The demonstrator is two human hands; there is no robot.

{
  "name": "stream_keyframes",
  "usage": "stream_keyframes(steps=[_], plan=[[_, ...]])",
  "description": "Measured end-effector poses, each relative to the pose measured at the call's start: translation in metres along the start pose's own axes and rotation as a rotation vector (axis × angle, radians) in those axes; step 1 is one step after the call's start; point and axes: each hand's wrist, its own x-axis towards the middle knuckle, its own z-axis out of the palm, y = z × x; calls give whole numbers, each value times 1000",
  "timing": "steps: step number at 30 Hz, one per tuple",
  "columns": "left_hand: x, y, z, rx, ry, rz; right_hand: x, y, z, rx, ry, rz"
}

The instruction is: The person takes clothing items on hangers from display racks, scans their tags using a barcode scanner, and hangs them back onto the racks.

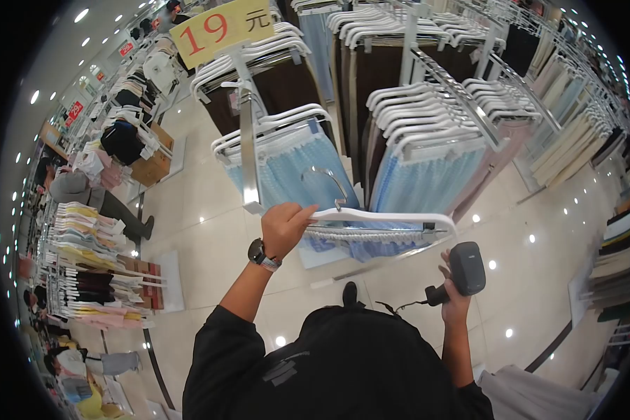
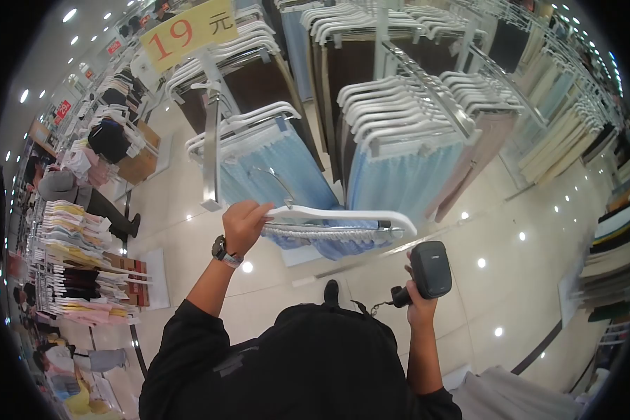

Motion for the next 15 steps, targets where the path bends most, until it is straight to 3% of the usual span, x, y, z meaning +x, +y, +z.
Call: stream_keyframes(steps=[3, 4, 5, 7, 8, 11, 13, 15], plan=[[14, 43, -3, -71, 4, -95, -23, -12, -21, -40, 62, 74], [19, 58, -5, -115, -8, -169, -20, -18, -23, -22, -73, -98], [24, 75, -9, -117, -5, -167, -28, -20, -29, -25, -73, -102], [36, 111, -20, -233, -11, -423, -43, -22, -42, 20, -145, -106], [41, 125, -28, -231, -11, -423, -54, -20, -48, -5, -133, -115], [51, 163, -48, -189, -162, -585, -89, -8, -68, -159, -206, -6], [57, 183, -56, -280, -281, -655, -108, 3, -69, -153, -130, 19], [61, 199, -60, -305, -357, -645, -120, 10, -71, -250, -179, -95]])
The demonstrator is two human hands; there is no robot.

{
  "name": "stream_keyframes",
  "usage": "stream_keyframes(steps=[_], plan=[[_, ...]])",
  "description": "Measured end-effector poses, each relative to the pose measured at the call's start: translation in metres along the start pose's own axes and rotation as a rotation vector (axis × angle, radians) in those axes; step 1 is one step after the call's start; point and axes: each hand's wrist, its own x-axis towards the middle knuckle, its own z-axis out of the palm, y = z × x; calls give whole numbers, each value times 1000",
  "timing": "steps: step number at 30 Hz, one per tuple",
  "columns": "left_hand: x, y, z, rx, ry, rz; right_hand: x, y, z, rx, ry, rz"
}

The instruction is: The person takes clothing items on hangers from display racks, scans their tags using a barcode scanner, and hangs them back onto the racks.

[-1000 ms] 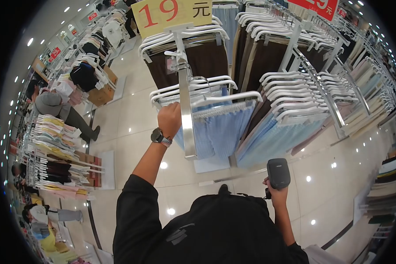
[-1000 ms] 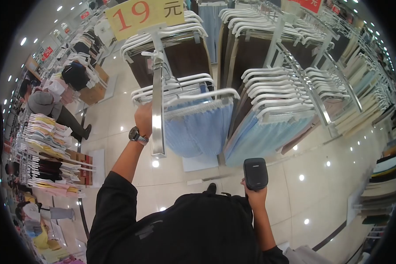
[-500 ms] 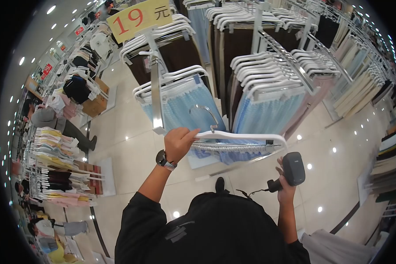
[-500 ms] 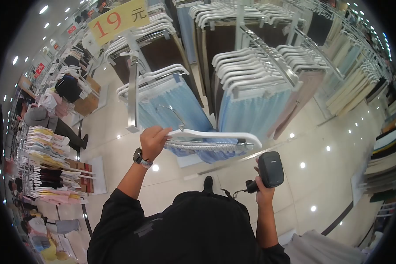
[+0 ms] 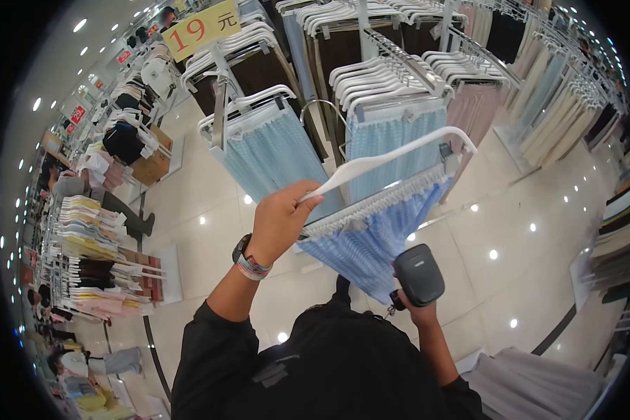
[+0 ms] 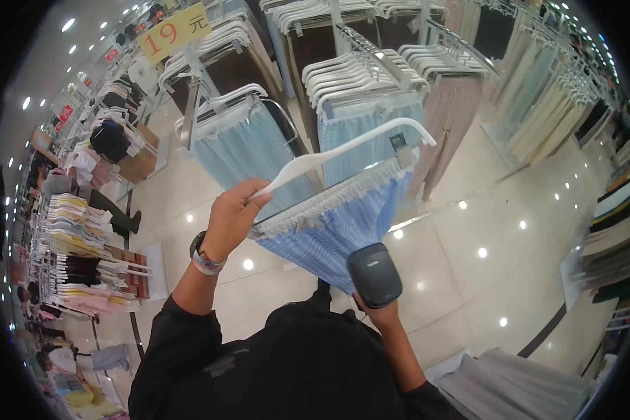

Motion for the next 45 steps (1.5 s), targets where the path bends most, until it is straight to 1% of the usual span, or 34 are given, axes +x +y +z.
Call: stream_keyframes(steps=[1, 2, 4, 5, 7, 8, 10, 11, 12, 14, 15, 16, 17, 18, 19, 20, 21, 23, 26, 28, 29, 31, 32, 34, 35, 36, 38, 39, 40, 41, 42, 43, 44, 45], plan=[[-5, 5, 3, -8, -74, -8, 0, -13, -1, -204, -81, -61], [-10, 9, 6, -10, -81, -5, 5, -25, 1, -328, -106, -204], [-16, 15, 10, -121, -198, 84, 6, -41, 8, -178, -117, -142], [-18, 22, 9, -123, -196, 87, 7, -42, 16, -181, -115, -144], [-25, 36, 6, -356, -511, -123, 5, -34, 30, 528, 19, 29], [-27, 34, 7, -357, -507, -127, 4, -29, 27, 528, 13, 32], [-27, 20, 14, -686, -680, -175, 1, -17, 20, 600, -65, 21], [-25, 13, 12, -734, -739, -206, 0, -14, 17, 554, -89, 25], [-25, 9, 9, -733, -733, -211, -1, -22, 20, 557, -94, 28], [-25, 2, 2, -831, -782, -351, 1, -47, 28, 760, -68, 110], [-24, -10, 1, -835, -803, -338, 3, -49, 30, 761, -74, 111], [-26, -20, 3, -836, -796, -341, 6, -50, 33, 732, -138, 83], [-30, -29, 5, -883, -779, -260, 9, -52, 37, 703, -201, 55], [-33, -38, 5, -929, -760, -179, 13, -56, 42, 703, -208, 59], [-36, -45, 5, -932, -755, -183, 17, -63, 48, 670, -244, 77], [-40, -51, 4, -1018, -777, -192, 20, -66, 54, 635, -279, 95], [-44, -55, 1, -1104, -798, -200, 21, -60, 59, 633, -286, 98], [-52, -60, -9, -1156, -756, -184, 24, -44, 72, 601, -274, 162], [-59, -88, -16, -1248, -716, -193, 27, -51, 93, 647, -239, 155], [-68, -103, -12, -1398, -644, -164, 28, -51, 107, 636, -264, 150], [-73, -109, -12, -1401, -644, -160, 29, -51, 113, 626, -281, 141], [-81, -116, -14, -1694, -632, -136, 29, -52, 123, 610, -287, 145], [-84, -119, -16, -1701, -637, -133, 29, -54, 128, 599, -296, 153], [-90, -125, -22, -1972, -612, -242, 28, -63, 136, 544, -277, 124], [-92, -130, -18, -2109, -581, -236, 27, -65, 140, 497, -262, 94], [-91, -136, -17, -2114, -588, -238, 24, -64, 141, 492, -256, 96], [-89, -149, -18, -2275, -569, -246, 10, -60, 139, 333, -119, 169], [-88, -156, -18, -2277, -582, -248, 4, -61, 136, 221, -112, 163], [-87, -162, -17, -2313, -552, -267, -1, -74, 136, 216, -113, 183], [-86, -166, -17, -2349, -522, -288, -9, -84, 135, 152, -92, 254], [-85, -169, -19, -2353, -542, -294, -16, -92, 134, 87, -69, 326], [-84, -172, -19, -2316, -526, -306, -20, -98, 135, -11, -68, 313], [-84, -175, -19, -2279, -512, -319, -24, -105, 138, -16, -48, 317], [-83, -178, -18, -2284, -535, -328, -28, -111, 142, -13, -58, 382]])
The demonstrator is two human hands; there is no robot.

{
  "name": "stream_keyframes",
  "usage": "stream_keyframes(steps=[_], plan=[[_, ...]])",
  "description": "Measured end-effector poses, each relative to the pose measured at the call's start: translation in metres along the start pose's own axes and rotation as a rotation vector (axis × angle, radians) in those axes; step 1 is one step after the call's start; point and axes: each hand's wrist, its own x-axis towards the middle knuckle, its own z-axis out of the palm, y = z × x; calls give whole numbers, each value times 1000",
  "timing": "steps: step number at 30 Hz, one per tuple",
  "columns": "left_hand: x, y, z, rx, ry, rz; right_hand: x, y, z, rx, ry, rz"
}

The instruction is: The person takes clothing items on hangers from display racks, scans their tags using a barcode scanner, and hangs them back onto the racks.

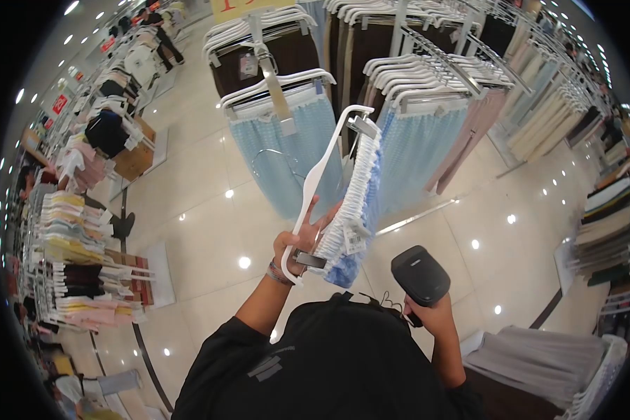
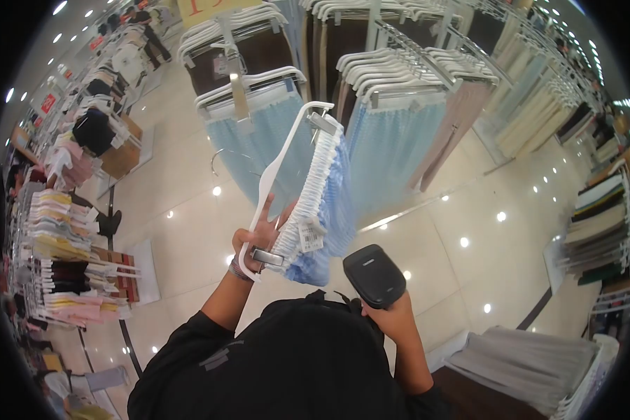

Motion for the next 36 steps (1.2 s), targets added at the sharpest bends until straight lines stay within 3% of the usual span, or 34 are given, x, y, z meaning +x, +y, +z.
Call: stream_keyframes(steps=[5, 20, 36], plan=[[-1, -3, -11, 60, 26, -4, -11, -9, 24, -5, -27, 176], [12, -24, -17, 147, -16, -105, -30, -5, 19, 137, 23, 215], [49, -128, 12, 277, -14, -84, -40, 9, -104, 148, -59, 196]])
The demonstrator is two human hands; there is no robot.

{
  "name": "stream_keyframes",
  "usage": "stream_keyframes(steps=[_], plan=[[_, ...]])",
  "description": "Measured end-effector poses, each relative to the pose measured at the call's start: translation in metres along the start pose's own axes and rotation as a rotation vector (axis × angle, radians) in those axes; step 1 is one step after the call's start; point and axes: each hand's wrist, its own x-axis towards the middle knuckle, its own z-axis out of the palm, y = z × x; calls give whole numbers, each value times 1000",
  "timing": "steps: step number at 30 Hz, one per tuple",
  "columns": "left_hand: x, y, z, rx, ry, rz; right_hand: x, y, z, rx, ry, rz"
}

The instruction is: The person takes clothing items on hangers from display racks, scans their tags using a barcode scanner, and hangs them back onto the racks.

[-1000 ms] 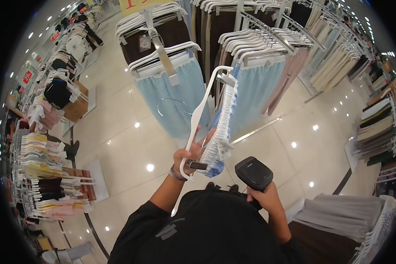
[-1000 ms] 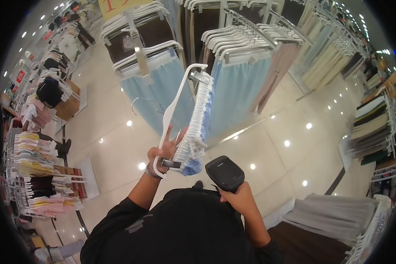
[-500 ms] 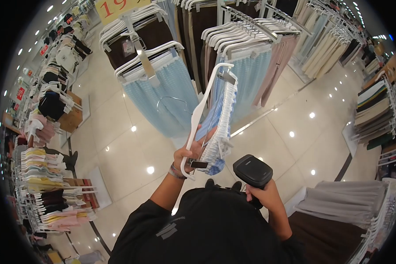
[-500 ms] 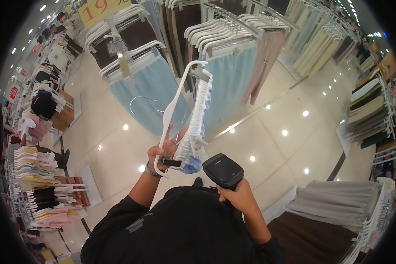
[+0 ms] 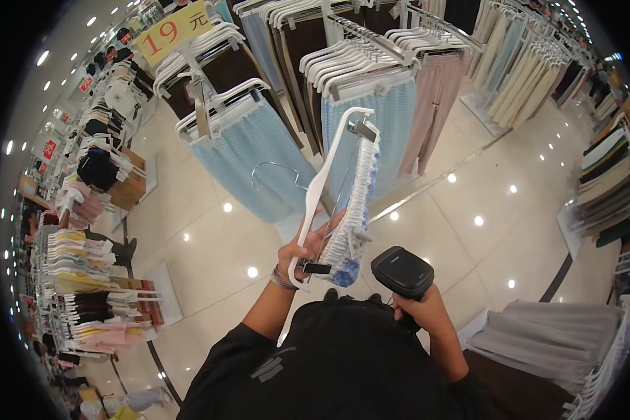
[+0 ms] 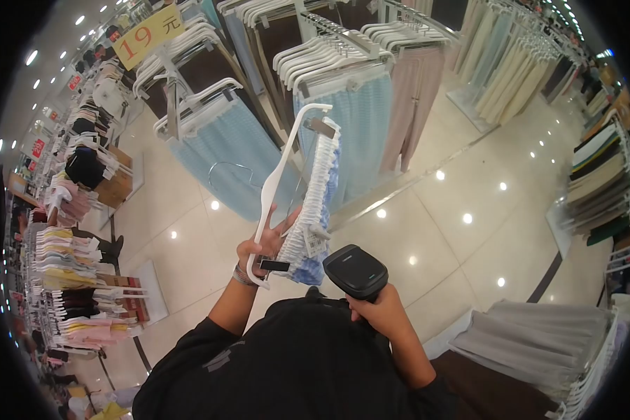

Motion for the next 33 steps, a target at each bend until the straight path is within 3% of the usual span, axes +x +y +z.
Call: stream_keyframes(steps=[6, 9, 12, 18, 20, 24, 31, 33], plan=[[21, -32, 17, 69, 49, 4, -3, 16, -54, 71, 6, -74], [36, -41, 26, 285, -3, 10, -5, 20, -79, 141, 60, -127], [46, -44, 37, 553, -18, -103, -3, 22, -103, 237, 133, -251], [68, -44, 41, 658, -231, -392, 6, -2, -133, 285, 254, -528], [77, -45, 37, 641, -294, -557, 14, -10, -139, 297, 125, -586], [105, -53, 29, 640, -362, -689, 50, -14, -138, 353, -55, -541], [173, -26, -8, 673, -407, -706, 120, -45, -142, 428, 7, -502], [193, -14, -17, 630, -375, -561, 137, -64, -144, 474, 146, -558]])
